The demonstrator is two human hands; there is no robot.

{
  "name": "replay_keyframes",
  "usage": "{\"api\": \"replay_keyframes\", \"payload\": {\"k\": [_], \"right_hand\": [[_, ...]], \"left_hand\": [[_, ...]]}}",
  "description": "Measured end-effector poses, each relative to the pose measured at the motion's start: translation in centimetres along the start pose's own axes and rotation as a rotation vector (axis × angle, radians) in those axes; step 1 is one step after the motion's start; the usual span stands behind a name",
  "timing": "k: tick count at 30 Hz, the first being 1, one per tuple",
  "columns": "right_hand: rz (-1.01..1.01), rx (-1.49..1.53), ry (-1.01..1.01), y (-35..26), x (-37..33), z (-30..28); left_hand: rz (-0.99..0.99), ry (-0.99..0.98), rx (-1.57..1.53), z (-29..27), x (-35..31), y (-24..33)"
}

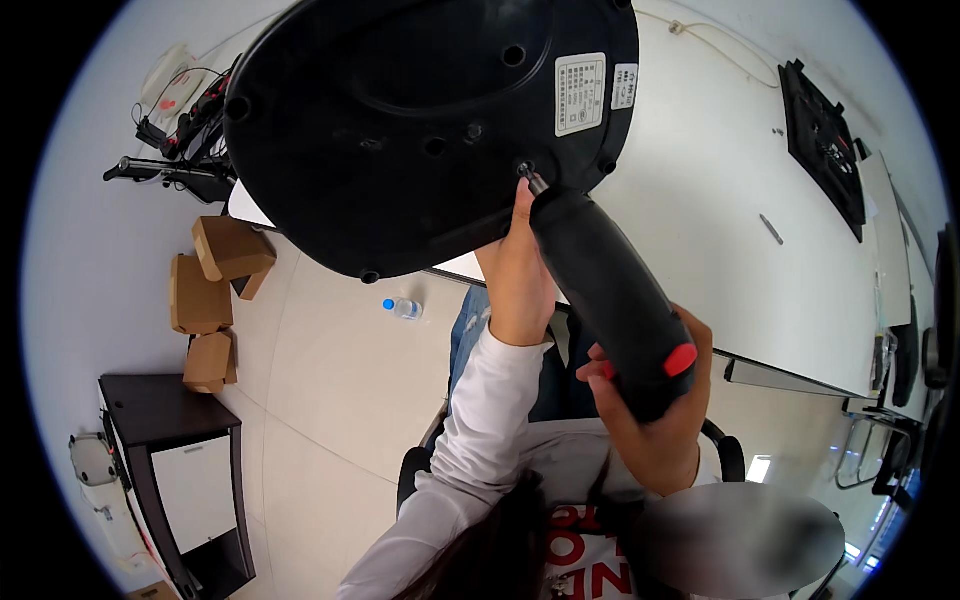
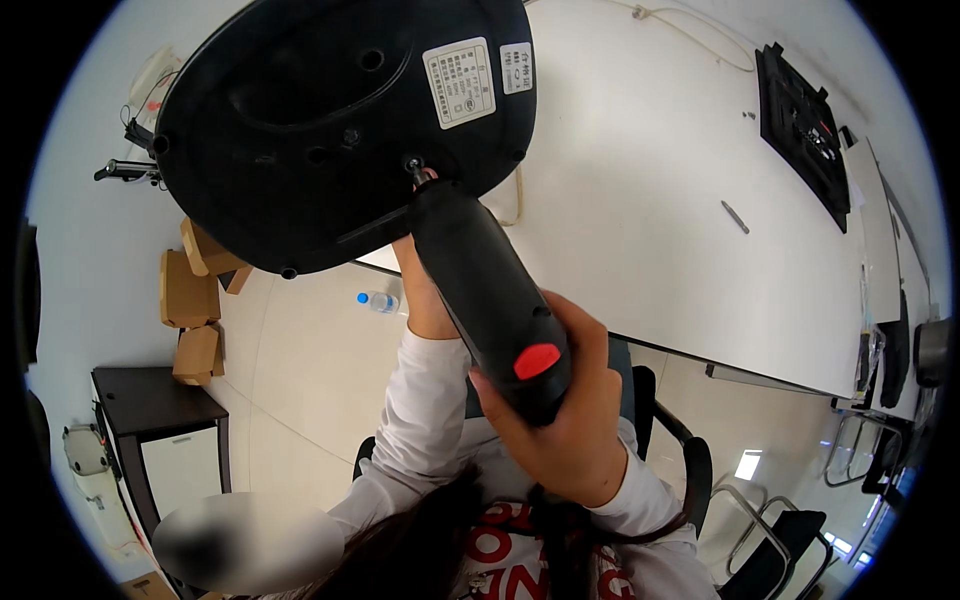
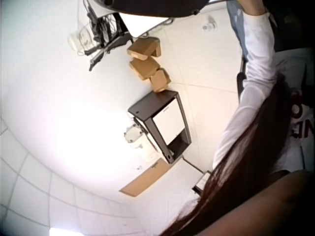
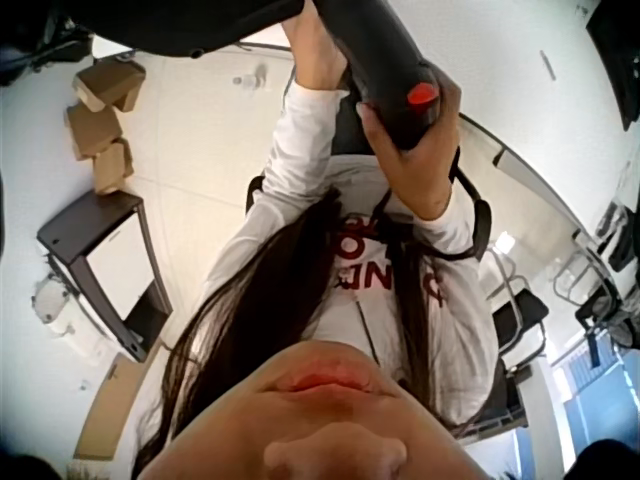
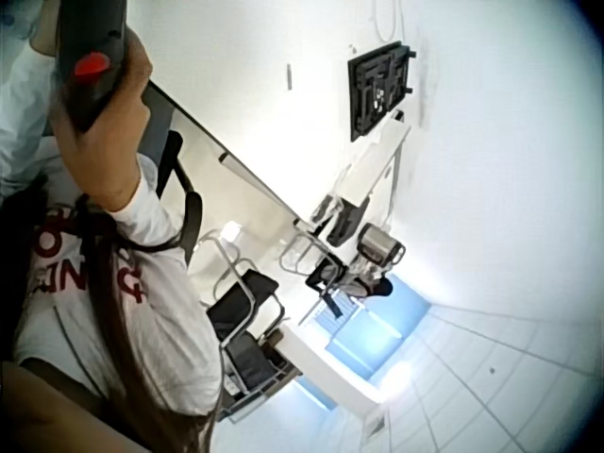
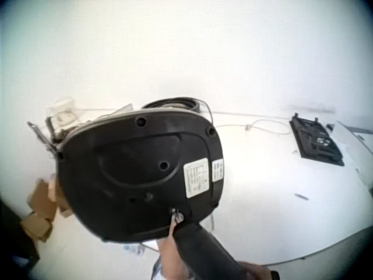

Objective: The person uses a cordless electric screwdriver to fasten screws into the base of a fan, then attaches the motor housing to the base and secures it with additional screws. The person handles the fan base, motor housing, and screws throughout the process.

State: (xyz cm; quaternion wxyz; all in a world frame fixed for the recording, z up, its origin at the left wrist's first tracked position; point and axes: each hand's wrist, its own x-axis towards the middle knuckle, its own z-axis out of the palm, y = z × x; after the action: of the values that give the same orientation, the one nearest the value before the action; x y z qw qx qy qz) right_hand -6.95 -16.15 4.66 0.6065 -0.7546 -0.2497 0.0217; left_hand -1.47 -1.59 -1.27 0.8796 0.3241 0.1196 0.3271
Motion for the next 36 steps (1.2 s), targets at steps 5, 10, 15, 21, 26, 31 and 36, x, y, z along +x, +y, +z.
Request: {"api": "replay_keyframes", "payload": {"k": [5,10,15,21,26,31,36], "right_hand": [[0.032,-0.058,-0.084,-2.1,1.2,-1.2],[-0.004,-0.224,-0.136,-3.4,1.6,-1.4],[-0.058,-0.152,-0.121,-1.1,0.4,-0.3],[-0.177,-0.252,-0.038,-0.5,0.8,0.6],[-0.186,-0.233,-0.048,0.0,0.5,0.6],[-0.18,-0.236,-0.085,-0.1,0.5,0.4],[-0.128,-0.227,-0.1,-0.6,0.6,0.5]], "left_hand": [[-0.069,0.052,-0.091,-0.3,-0.1,-0.1],[-0.114,-0.034,-0.009,-1.5,-0.1,-0.1],[-0.094,-0.166,-0.083,-1.5,-0.2,0.5],[-0.143,-0.063,-0.109,-0.7,-0.5,1.0],[-0.166,-0.054,-0.163,-0.3,-0.8,1.4],[-0.165,-0.087,-0.081,-0.8,-0.7,1.2],[-0.127,-0.065,-0.085,-0.7,-0.7,1.0]]}}
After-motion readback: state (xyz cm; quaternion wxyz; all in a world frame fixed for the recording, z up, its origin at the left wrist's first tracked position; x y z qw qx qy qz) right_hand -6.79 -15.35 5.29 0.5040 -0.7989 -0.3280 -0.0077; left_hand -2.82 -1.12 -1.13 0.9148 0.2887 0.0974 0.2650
